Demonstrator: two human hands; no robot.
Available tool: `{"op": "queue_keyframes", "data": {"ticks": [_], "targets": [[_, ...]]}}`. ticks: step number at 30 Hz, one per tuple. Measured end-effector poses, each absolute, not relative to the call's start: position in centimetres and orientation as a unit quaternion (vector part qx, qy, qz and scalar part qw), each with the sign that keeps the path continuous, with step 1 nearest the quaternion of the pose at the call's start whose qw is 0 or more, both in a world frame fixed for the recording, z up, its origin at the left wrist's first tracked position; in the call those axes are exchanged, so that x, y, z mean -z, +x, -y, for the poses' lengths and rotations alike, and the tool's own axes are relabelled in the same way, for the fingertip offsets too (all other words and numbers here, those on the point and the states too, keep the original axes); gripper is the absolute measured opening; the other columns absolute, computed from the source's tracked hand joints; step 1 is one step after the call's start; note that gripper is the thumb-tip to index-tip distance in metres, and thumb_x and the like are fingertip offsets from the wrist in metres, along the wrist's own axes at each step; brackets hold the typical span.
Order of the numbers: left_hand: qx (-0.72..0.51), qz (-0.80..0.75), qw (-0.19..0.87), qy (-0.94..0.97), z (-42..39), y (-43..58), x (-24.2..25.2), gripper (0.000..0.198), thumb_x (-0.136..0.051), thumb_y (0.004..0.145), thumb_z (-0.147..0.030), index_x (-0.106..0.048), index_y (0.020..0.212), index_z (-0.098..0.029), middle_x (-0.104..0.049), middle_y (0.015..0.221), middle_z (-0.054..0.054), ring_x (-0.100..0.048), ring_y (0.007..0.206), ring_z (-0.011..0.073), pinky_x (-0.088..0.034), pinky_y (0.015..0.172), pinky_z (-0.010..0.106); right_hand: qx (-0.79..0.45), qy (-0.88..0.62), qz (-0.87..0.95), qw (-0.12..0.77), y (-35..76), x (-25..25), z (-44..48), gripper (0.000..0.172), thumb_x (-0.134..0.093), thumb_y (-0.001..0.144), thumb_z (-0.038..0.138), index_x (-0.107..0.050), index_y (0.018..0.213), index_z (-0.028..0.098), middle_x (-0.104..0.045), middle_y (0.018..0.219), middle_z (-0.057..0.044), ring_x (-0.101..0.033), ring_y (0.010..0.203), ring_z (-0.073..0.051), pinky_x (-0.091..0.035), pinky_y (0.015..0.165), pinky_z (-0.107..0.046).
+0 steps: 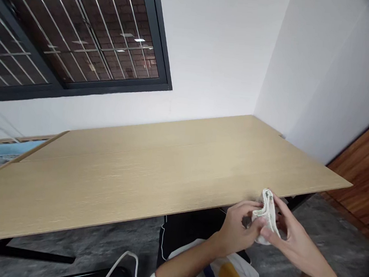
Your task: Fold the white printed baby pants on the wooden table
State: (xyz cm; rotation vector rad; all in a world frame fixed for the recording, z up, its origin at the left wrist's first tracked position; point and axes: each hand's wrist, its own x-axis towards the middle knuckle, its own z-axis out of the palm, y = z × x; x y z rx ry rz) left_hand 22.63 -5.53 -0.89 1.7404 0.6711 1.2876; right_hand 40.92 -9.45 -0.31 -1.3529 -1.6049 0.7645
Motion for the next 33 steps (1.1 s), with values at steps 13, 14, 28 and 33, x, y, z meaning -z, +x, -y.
{"op": "queue_keyframes", "data": {"ticks": [13, 14, 28, 33], "targets": [[-0.518, -0.318, 0.538, 0.584, 3.4, 17.6, -2.8, 0.044, -0.064, 0.094, -0.058, -0.069, 0.099, -0.015, -0.07, 0.082, 0.004, -0.064, 0.073, 0.0144, -0.05, 0.068, 0.026, -0.257, -0.465, 0.706, 0.469, 37.9, -2.3, 7.1, 0.06, -0.064, 0.101, 0.043, -0.048, 0.158, 0.034, -0.056, 0.154, -0.009, -0.056, 0.14, -0.031, -0.055, 0.11, -0.042], [-0.527, -0.322, 0.521, 0.589, 3.1, 16.4, -3.7, 0.043, -0.065, 0.093, -0.059, -0.069, 0.096, -0.016, -0.07, 0.081, 0.003, -0.063, 0.073, 0.0144, -0.05, 0.068, 0.025, -0.255, -0.46, 0.7, 0.483, 37.9, -2.7, 7.0, 0.058, -0.066, 0.099, 0.043, -0.053, 0.155, 0.032, -0.06, 0.15, -0.009, -0.06, 0.135, -0.031, -0.057, 0.107, -0.042], [-0.606, -0.415, 0.119, 0.669, -3.0, -0.9, -12.0, 0.023, -0.07, 0.093, -0.036, -0.061, 0.11, -0.022, -0.065, 0.093, 0.002, -0.061, 0.084, 0.0142, -0.05, 0.078, 0.027, -0.114, -0.308, 0.77, 0.547, 31.3, -9.4, -7.3, 0.008, -0.063, 0.099, 0.024, -0.056, 0.1, 0.026, -0.069, 0.103, -0.006, -0.07, 0.095, -0.022, -0.057, 0.076, -0.033], [-0.464, -0.501, 0.065, 0.727, -7.6, -4.5, -10.5, 0.009, -0.053, 0.097, -0.029, -0.06, 0.097, -0.023, -0.067, 0.093, 0.002, -0.061, 0.085, 0.0152, -0.05, 0.078, 0.027, -0.059, -0.258, 0.86, 0.436, 28.0, -8.0, -14.9, 0.024, -0.044, 0.098, 0.009, -0.064, 0.091, 0.021, -0.066, 0.106, -0.009, -0.065, 0.102, -0.023, -0.051, 0.09, -0.037]]}}
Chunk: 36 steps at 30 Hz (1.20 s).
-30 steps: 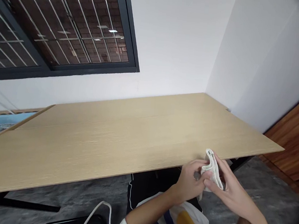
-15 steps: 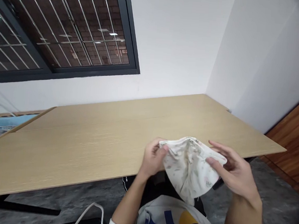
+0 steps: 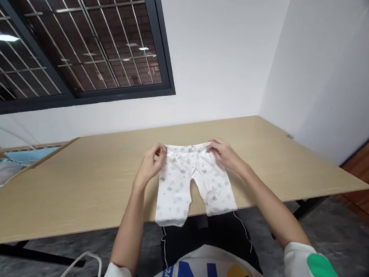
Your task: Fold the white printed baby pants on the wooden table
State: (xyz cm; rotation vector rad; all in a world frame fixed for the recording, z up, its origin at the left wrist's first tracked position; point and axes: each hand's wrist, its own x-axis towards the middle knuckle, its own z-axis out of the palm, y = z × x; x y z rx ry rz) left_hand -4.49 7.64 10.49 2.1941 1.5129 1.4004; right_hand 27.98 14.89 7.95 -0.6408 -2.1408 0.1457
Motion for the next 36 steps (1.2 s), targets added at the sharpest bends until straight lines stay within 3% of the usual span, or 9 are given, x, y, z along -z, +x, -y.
{"op": "queue_keyframes", "data": {"ticks": [5, 10, 17, 22, 25, 27, 29, 32, 36], "targets": [[-0.298, -0.593, 0.077, 0.744, -12.7, -6.6, -6.3, 0.034, -0.039, 0.092, -0.016, -0.07, 0.106, -0.018, -0.073, 0.115, 0.009, -0.067, 0.107, 0.0208, -0.051, 0.098, 0.035, -0.031, -0.327, 0.899, 0.291, 25.2, -3.7, -20.6, 0.031, -0.043, 0.094, 0.004, -0.067, 0.11, 0.016, -0.067, 0.113, -0.012, -0.061, 0.107, -0.025, -0.047, 0.096, -0.036], [-0.187, -0.644, 0.092, 0.736, -16.5, -6.3, -3.0, 0.031, -0.057, 0.091, -0.02, -0.071, 0.118, -0.014, -0.068, 0.133, 0.015, -0.065, 0.122, 0.0281, -0.05, 0.107, 0.041, 0.006, -0.39, 0.907, 0.159, 22.9, -0.5, -23.5, 0.038, -0.047, 0.096, 0.007, -0.066, 0.128, 0.015, -0.062, 0.138, -0.017, -0.053, 0.126, -0.029, -0.039, 0.109, -0.043], [-0.096, -0.696, 0.077, 0.707, -18.9, -4.3, -2.6, 0.048, -0.065, 0.099, -0.043, -0.058, 0.14, -0.019, -0.054, 0.15, 0.013, -0.054, 0.135, 0.0312, -0.046, 0.113, 0.058, -0.033, -0.452, 0.882, 0.129, 21.1, 1.0, -26.5, 0.044, -0.048, 0.094, 0.01, -0.062, 0.135, 0.016, -0.053, 0.154, -0.016, -0.048, 0.136, -0.034, -0.038, 0.113, -0.047], [-0.07, -0.71, 0.069, 0.697, -17.3, -1.5, -3.7, 0.055, -0.054, 0.101, -0.032, -0.045, 0.149, -0.008, -0.025, 0.167, 0.03, -0.028, 0.154, 0.048, -0.028, 0.12, 0.063, -0.068, -0.485, 0.861, 0.138, 20.9, 1.2, -28.0, 0.041, -0.051, 0.092, 0.009, -0.064, 0.13, 0.014, -0.048, 0.158, -0.016, -0.047, 0.138, -0.032, -0.038, 0.115, -0.044], [-0.075, -0.678, 0.063, 0.728, -14.1, 2.3, -3.6, 0.047, -0.046, 0.102, -0.032, -0.051, 0.142, -0.008, -0.036, 0.161, 0.03, -0.035, 0.151, 0.0443, -0.026, 0.121, 0.06, -0.083, -0.512, 0.839, 0.168, 21.2, 1.4, -28.7, 0.042, -0.049, 0.092, 0.009, -0.063, 0.132, 0.013, -0.051, 0.152, -0.019, -0.049, 0.135, -0.032, -0.039, 0.114, -0.044], [-0.073, -0.634, 0.082, 0.766, -11.1, 5.6, -3.1, 0.04, -0.045, 0.103, -0.04, -0.06, 0.129, -0.013, -0.057, 0.144, 0.022, -0.053, 0.137, 0.0363, -0.035, 0.117, 0.052, -0.098, -0.532, 0.821, 0.18, 21.5, 1.6, -29.3, 0.042, -0.049, 0.093, 0.011, -0.062, 0.133, 0.013, -0.054, 0.146, -0.02, -0.051, 0.132, -0.032, -0.04, 0.113, -0.043], [-0.073, -0.573, 0.114, 0.808, -8.1, 9.0, -2.3, 0.041, -0.046, 0.102, -0.052, -0.065, 0.115, -0.019, -0.067, 0.127, 0.013, -0.064, 0.119, 0.0282, -0.045, 0.108, 0.042, -0.115, -0.55, 0.807, 0.182, 21.8, 1.9, -29.8, 0.04, -0.05, 0.095, 0.013, -0.065, 0.133, 0.013, -0.056, 0.144, -0.02, -0.052, 0.131, -0.032, -0.04, 0.113, -0.043], [-0.075, -0.478, 0.151, 0.862, -4.6, 13.0, -0.9, 0.043, -0.051, 0.099, -0.058, -0.066, 0.106, -0.018, -0.071, 0.111, 0.014, -0.069, 0.104, 0.03, -0.051, 0.094, 0.043, -0.138, -0.567, 0.792, 0.18, 22.3, 2.2, -30.4, 0.038, -0.052, 0.096, 0.016, -0.069, 0.13, 0.015, -0.059, 0.142, -0.02, -0.053, 0.132, -0.033, -0.038, 0.115, -0.043], [-0.045, -0.474, 0.15, 0.867, -3.2, 15.4, 0.5, 0.046, -0.057, 0.094, -0.06, -0.068, 0.104, -0.016, -0.075, 0.102, 0.016, -0.073, 0.096, 0.0347, -0.052, 0.084, 0.044, -0.167, -0.581, 0.773, 0.192, 22.7, 2.3, -31.0, 0.042, -0.058, 0.093, 0.014, -0.066, 0.134, 0.017, -0.063, 0.142, -0.017, -0.056, 0.132, -0.03, -0.041, 0.112, -0.04]]}}
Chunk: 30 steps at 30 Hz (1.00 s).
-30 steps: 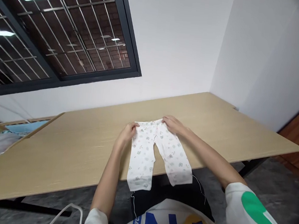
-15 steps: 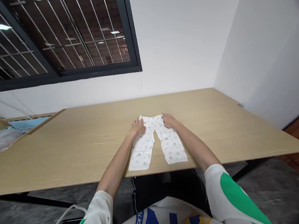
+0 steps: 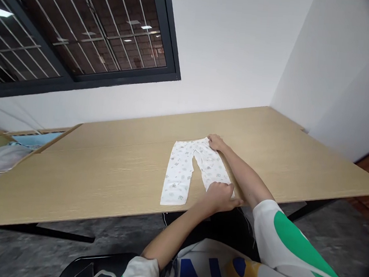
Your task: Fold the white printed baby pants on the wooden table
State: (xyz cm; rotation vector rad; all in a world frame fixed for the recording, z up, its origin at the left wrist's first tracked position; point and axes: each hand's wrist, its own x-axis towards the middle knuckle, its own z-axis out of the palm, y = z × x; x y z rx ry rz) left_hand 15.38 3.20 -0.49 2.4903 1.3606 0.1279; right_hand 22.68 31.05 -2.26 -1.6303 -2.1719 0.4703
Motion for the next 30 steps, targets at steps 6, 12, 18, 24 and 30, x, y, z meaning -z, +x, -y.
{"op": "queue_keyframes", "data": {"ticks": [6, 12, 18, 24, 30], "targets": [[-0.042, -0.482, 0.146, 0.863, -3.6, 15.7, 1.3, 0.031, -0.05, 0.097, -0.039, -0.07, 0.103, -0.015, -0.076, 0.1, 0.017, -0.074, 0.095, 0.0335, -0.052, 0.083, 0.044, -0.229, -0.608, 0.723, 0.232, 22.5, 2.3, -31.5, 0.04, -0.065, 0.086, 0.013, -0.067, 0.126, 0.015, -0.073, 0.125, -0.015, -0.066, 0.118, -0.028, -0.048, 0.102, -0.035], [-0.08, -0.507, 0.148, 0.846, -2.9, 15.1, 1.0, 0.027, -0.049, 0.096, -0.033, -0.07, 0.092, -0.016, -0.076, 0.092, 0.015, -0.072, 0.085, 0.0297, -0.05, 0.08, 0.041, -0.297, -0.605, 0.675, 0.3, 21.7, 1.5, -31.5, 0.039, -0.068, 0.082, 0.013, -0.064, 0.121, 0.012, -0.076, 0.105, -0.01, -0.072, 0.09, -0.02, -0.054, 0.079, -0.026], [-0.232, -0.544, 0.204, 0.78, 0.0, 11.2, 0.1, 0.03, -0.042, 0.1, -0.029, -0.068, 0.087, -0.02, -0.075, 0.086, 0.007, -0.067, 0.083, 0.0222, -0.045, 0.076, 0.034, -0.335, -0.578, 0.651, 0.361, 19.3, -0.3, -31.7, 0.037, -0.067, 0.085, 0.02, -0.059, 0.121, 0.015, -0.074, 0.107, -0.008, -0.07, 0.084, -0.015, -0.053, 0.074, -0.023], [-0.359, -0.606, 0.258, 0.661, 3.7, 5.4, -0.3, 0.038, -0.043, 0.1, -0.037, -0.063, 0.073, -0.021, -0.066, 0.066, 0.002, -0.059, 0.066, 0.0173, -0.039, 0.066, 0.028, -0.346, -0.56, 0.644, 0.39, 13.9, -1.6, -31.2, 0.037, -0.066, 0.08, 0.021, -0.059, 0.116, 0.019, -0.072, 0.101, -0.005, -0.067, 0.087, -0.018, -0.054, 0.078, -0.028], [-0.331, -0.704, 0.171, 0.604, 6.5, 0.3, 0.0, 0.037, -0.042, 0.099, -0.039, -0.059, 0.07, -0.022, -0.057, 0.059, 0.0, -0.053, 0.059, 0.0165, -0.033, 0.062, 0.027, -0.355, -0.538, 0.661, 0.385, 7.5, -0.6, -29.6, 0.036, -0.065, 0.076, 0.017, -0.058, 0.111, 0.02, -0.068, 0.103, -0.004, -0.063, 0.087, -0.018, -0.053, 0.078, -0.027]]}}
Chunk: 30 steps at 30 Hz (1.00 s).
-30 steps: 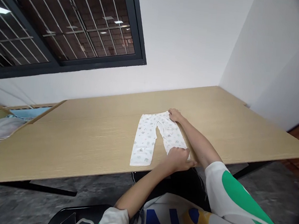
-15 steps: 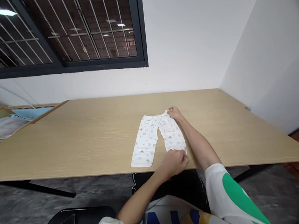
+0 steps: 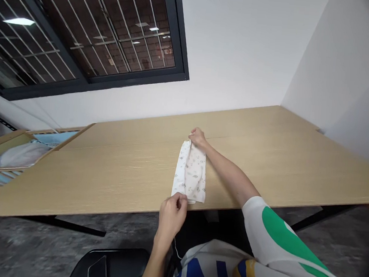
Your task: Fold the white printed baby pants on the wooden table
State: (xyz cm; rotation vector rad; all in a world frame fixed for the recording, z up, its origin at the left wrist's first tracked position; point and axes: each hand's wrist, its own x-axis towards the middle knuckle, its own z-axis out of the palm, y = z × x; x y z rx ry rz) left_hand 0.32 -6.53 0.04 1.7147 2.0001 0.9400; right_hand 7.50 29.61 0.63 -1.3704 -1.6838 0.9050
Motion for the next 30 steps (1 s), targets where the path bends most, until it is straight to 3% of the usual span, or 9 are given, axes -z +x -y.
{"op": "queue_keyframes", "data": {"ticks": [6, 11, 15, 19, 23, 27, 30], "targets": [[-0.253, -0.773, 0.127, 0.567, 7.5, -2.1, 0.5, 0.032, -0.045, 0.099, -0.034, -0.06, 0.073, -0.023, -0.065, 0.066, 0.002, -0.059, 0.066, 0.0192, -0.03, 0.065, 0.028, -0.35, -0.518, 0.691, 0.363, 3.6, 1.0, -28.0, 0.036, -0.064, 0.075, 0.012, -0.057, 0.109, 0.021, -0.066, 0.106, -0.008, -0.06, 0.099, -0.022, -0.052, 0.086, -0.03], [-0.158, -0.838, 0.044, 0.521, 8.0, -2.5, 0.6, 0.035, -0.046, 0.102, -0.039, -0.064, 0.078, -0.023, -0.073, 0.076, 0.009, -0.065, 0.072, 0.0256, -0.029, 0.066, 0.032, -0.352, -0.484, 0.725, 0.342, 3.0, 1.0, -26.3, 0.027, -0.062, 0.085, 0.016, -0.056, 0.112, 0.019, -0.067, 0.108, -0.01, -0.063, 0.091, -0.021, -0.052, 0.08, -0.032], [-0.217, -0.787, -0.039, 0.576, 8.7, -1.4, 0.9, 0.031, -0.047, 0.104, -0.037, -0.065, 0.083, -0.021, -0.072, 0.081, 0.009, -0.067, 0.082, 0.0281, -0.04, 0.078, 0.036, -0.348, -0.417, 0.774, 0.326, 3.7, 0.1, -24.2, 0.019, -0.062, 0.089, 0.015, -0.06, 0.107, 0.019, -0.071, 0.106, -0.006, -0.065, 0.095, -0.018, -0.05, 0.086, -0.028], [-0.292, -0.683, -0.074, 0.666, 8.7, 0.6, 2.1, 0.02, -0.054, 0.103, -0.032, -0.069, 0.108, -0.02, -0.074, 0.109, 0.011, -0.066, 0.102, 0.0279, -0.045, 0.088, 0.039, -0.34, -0.335, 0.826, 0.3, 5.2, -0.6, -20.8, 0.016, -0.063, 0.093, 0.017, -0.063, 0.109, 0.018, -0.073, 0.106, -0.005, -0.067, 0.095, -0.016, -0.049, 0.085, -0.026], [-0.31, -0.64, -0.085, 0.698, 7.9, 1.3, 3.5, 0.025, -0.057, 0.103, -0.029, -0.065, 0.125, -0.02, -0.072, 0.124, 0.01, -0.067, 0.111, 0.0252, -0.049, 0.092, 0.038, -0.27, -0.239, 0.895, 0.263, 7.4, -1.3, -17.2, 0.018, -0.055, 0.099, 0.018, -0.064, 0.115, 0.016, -0.075, 0.104, -0.009, -0.069, 0.094, -0.019, -0.051, 0.084, -0.031], [-0.297, -0.615, -0.095, 0.724, 7.2, 1.0, 4.5, 0.029, -0.056, 0.103, -0.027, -0.063, 0.131, -0.02, -0.07, 0.134, 0.012, -0.065, 0.124, 0.0267, -0.049, 0.101, 0.042, -0.164, -0.231, 0.924, 0.256, 9.5, -1.6, -13.8, 0.026, -0.045, 0.106, 0.023, -0.065, 0.119, 0.015, -0.073, 0.117, -0.015, -0.069, 0.107, -0.026, -0.051, 0.095, -0.041], [-0.285, -0.617, -0.115, 0.725, 7.3, 1.4, 5.2, 0.031, -0.056, 0.103, -0.027, -0.064, 0.132, -0.019, -0.069, 0.135, 0.014, -0.063, 0.128, 0.0299, -0.05, 0.103, 0.044, -0.178, -0.127, 0.955, 0.199, 10.8, -1.1, -11.0, 0.038, -0.044, 0.109, 0.033, -0.063, 0.135, 0.012, -0.069, 0.134, -0.017, -0.064, 0.125, -0.027, -0.048, 0.107, -0.045]]}}
